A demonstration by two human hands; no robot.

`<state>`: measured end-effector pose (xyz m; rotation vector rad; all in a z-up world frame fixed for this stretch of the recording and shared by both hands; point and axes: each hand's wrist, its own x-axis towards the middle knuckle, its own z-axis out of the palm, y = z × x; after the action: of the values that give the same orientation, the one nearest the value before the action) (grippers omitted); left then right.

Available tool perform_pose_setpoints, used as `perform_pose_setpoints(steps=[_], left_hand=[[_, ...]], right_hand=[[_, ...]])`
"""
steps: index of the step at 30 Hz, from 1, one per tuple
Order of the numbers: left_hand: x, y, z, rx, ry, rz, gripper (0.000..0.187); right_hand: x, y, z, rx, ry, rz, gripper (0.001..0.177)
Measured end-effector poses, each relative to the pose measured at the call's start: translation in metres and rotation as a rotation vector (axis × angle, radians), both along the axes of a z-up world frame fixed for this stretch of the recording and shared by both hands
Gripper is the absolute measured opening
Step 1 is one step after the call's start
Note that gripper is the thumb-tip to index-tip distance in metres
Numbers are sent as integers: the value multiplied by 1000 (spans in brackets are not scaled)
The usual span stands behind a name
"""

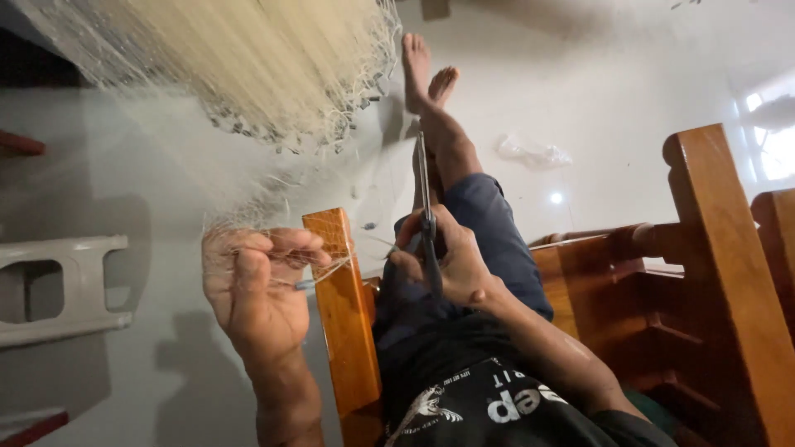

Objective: Repairing a fishing net by trimming damaged sections with scissors and weaving new mesh using a netting needle.

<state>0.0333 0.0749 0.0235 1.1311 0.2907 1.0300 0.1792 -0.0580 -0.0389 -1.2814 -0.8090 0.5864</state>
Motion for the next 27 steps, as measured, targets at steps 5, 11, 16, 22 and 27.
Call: perform_pose_setpoints(steps=[5, 11, 16, 22, 27], left_hand=[[23, 12, -1, -86, -16, -90, 17], [40, 11, 13, -218, 18, -77, 9], [60, 8, 15, -247, 2, -153, 10], [62, 9, 5, -414, -220, -343, 9], [52, 4, 11, -413, -272, -398, 14]], right_hand=[[29, 9, -6, 117, 7, 172, 33], [50, 4, 25, 167, 131, 731, 46], [57, 4, 16, 186, -9, 728, 58], [59, -10, 8, 96, 122, 762, 64], [56, -9, 7, 135, 71, 789, 65]])
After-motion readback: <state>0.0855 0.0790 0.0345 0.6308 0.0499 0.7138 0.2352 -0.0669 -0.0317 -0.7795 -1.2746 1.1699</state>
